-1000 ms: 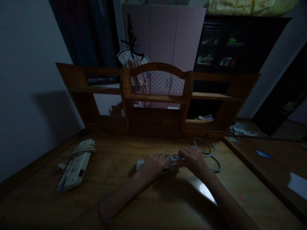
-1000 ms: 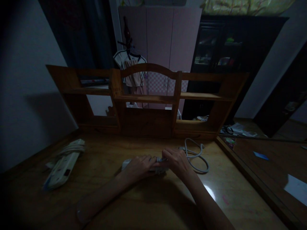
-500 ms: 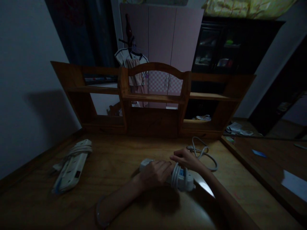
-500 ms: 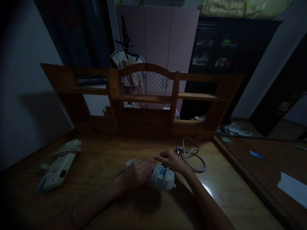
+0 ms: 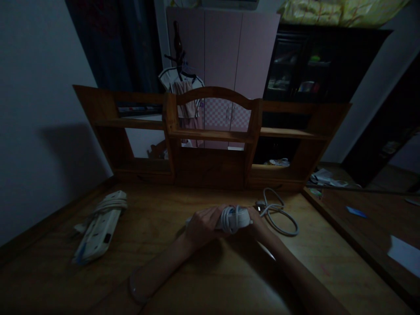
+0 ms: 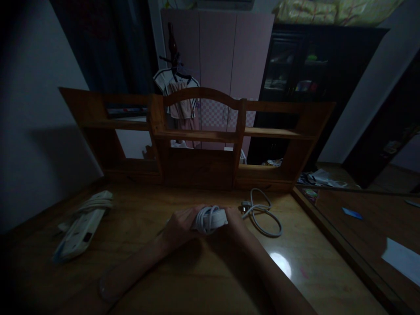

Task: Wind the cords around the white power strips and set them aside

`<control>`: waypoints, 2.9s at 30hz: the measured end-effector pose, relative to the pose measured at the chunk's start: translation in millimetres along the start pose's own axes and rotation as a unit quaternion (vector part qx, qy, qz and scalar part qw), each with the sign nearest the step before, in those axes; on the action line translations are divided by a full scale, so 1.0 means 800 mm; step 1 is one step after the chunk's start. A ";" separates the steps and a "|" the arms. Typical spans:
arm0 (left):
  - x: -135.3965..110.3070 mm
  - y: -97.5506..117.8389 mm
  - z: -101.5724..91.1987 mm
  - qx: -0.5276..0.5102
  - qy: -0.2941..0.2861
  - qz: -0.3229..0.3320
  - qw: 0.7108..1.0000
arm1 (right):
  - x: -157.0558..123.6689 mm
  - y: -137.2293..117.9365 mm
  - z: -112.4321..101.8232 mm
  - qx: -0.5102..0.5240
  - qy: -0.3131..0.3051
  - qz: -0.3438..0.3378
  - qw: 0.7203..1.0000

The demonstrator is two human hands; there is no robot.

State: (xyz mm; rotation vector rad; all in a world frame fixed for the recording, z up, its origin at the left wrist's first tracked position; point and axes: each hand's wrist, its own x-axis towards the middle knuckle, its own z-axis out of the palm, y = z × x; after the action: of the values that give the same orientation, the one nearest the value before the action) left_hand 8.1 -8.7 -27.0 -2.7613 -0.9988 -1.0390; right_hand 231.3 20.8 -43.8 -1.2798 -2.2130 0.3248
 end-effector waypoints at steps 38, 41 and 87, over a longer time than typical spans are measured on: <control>0.014 -0.036 -0.027 -0.388 -0.157 -0.154 0.895 | -0.014 -0.054 -0.030 -0.272 0.088 -0.065 0.956; 0.013 -0.033 -0.022 -0.500 -0.187 -0.187 0.825 | -0.014 -0.051 -0.026 -0.281 0.097 -0.074 0.952; 0.007 -0.013 -0.012 0.246 -0.021 -0.259 0.934 | -0.010 -0.049 -0.011 -0.195 0.042 -0.042 0.979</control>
State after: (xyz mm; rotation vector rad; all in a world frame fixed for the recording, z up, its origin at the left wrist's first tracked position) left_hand -0.3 0.4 -17.8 -2.1652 -1.7686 -0.6282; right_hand 211.2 -7.0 -21.1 -1.3612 -2.3221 -0.2042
